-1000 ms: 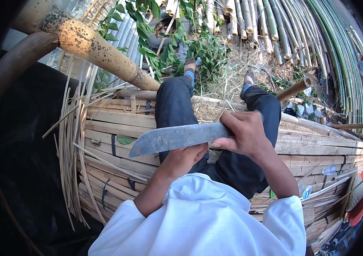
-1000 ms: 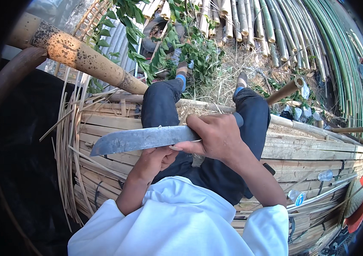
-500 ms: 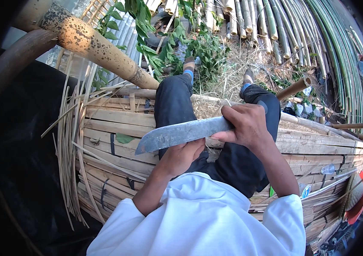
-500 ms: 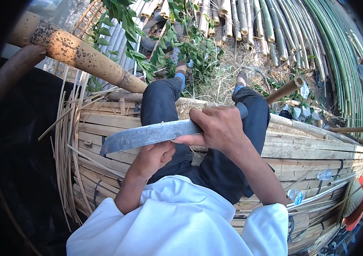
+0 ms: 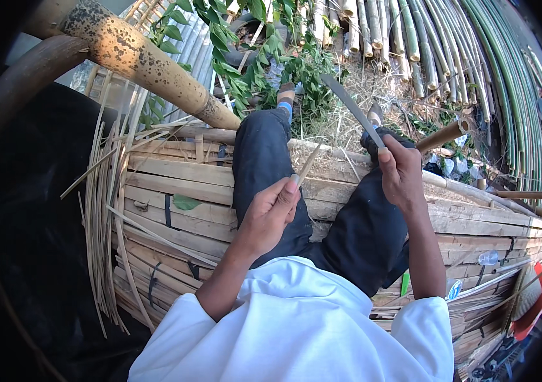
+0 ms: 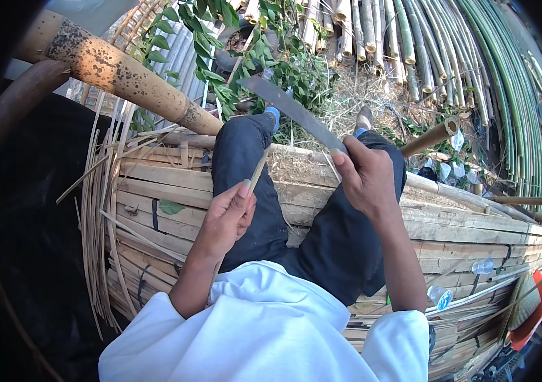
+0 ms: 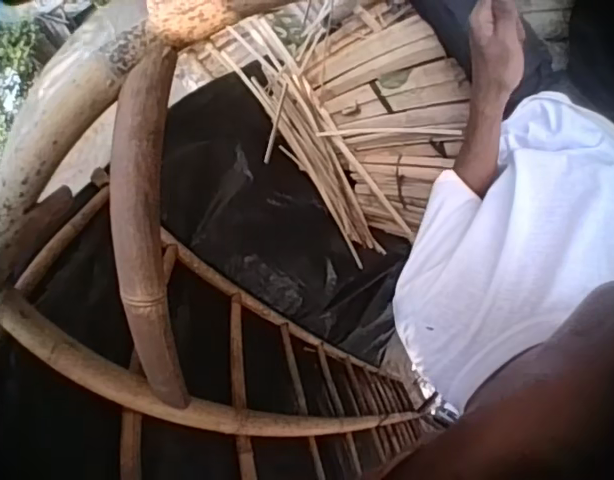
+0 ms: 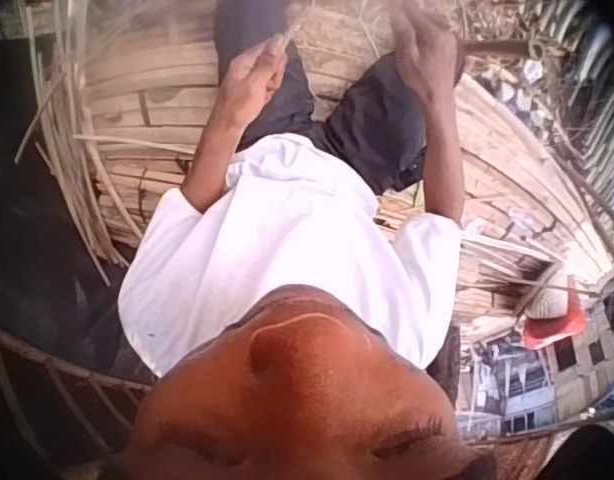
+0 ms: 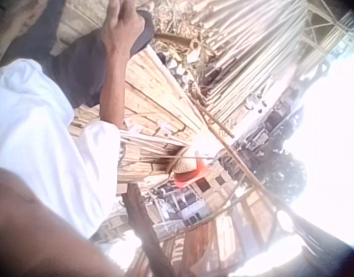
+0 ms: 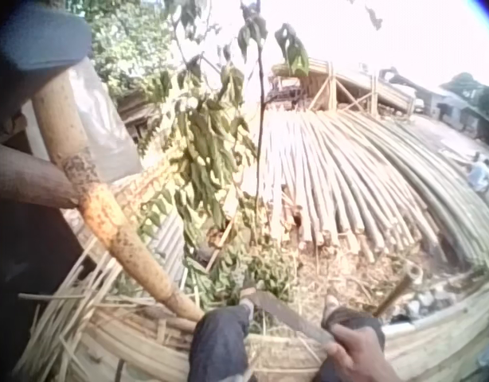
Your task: The person uses a machete to shave thin layers off a narrow bamboo strip, repeating the scraping motion along its length to smooth it.
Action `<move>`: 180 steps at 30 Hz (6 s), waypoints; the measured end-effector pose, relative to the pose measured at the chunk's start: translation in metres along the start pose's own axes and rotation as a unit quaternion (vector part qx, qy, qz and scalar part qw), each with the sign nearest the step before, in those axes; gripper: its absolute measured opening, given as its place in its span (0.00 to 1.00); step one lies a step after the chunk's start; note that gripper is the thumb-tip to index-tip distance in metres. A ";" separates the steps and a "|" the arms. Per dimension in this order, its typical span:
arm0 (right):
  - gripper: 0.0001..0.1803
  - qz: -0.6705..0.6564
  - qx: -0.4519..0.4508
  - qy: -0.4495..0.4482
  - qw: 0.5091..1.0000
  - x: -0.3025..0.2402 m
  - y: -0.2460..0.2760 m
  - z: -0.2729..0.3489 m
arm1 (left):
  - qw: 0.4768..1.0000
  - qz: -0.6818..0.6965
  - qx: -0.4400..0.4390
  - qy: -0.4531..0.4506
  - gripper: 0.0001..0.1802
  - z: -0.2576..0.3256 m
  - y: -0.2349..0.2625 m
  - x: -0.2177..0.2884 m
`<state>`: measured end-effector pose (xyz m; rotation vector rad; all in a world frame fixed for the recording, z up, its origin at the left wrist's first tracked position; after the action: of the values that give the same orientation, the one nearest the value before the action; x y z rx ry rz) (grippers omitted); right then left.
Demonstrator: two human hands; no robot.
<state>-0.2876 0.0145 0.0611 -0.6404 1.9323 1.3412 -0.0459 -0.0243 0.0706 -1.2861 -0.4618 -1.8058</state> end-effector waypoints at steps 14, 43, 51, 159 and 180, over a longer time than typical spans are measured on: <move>0.30 0.153 -0.076 0.156 0.973 -0.069 -0.039 0.012 | 0.994 -0.058 0.024 -0.095 0.10 0.006 -0.009 -0.014; 0.33 0.139 -0.059 0.219 0.964 -0.058 -0.035 0.010 | 0.980 -0.179 0.010 -0.091 0.10 0.014 -0.005 -0.018; 0.33 0.161 -0.034 0.231 0.959 -0.042 -0.040 0.001 | 0.998 -0.056 -0.012 -0.023 0.12 0.006 -0.006 -0.014; 0.27 -0.070 -0.076 -0.038 0.994 -0.004 -0.029 0.007 | 1.000 -0.015 -0.002 -0.027 0.18 -0.002 -0.002 -0.018; 0.30 0.220 -0.129 0.122 0.959 -0.049 -0.052 0.009 | 0.961 -0.220 0.090 -0.144 0.15 0.007 0.002 -0.019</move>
<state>-0.2169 0.0054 0.0654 -0.5347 2.2054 1.8885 -0.0382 -0.0123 0.0564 -1.4010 -1.1227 -1.8773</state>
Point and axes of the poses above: each hand's wrist, its own z-axis away from the middle knuckle, its own y-axis out of the back of the hand, x = y × z, the point moved 3 cm from there along -z, towards the middle knuckle
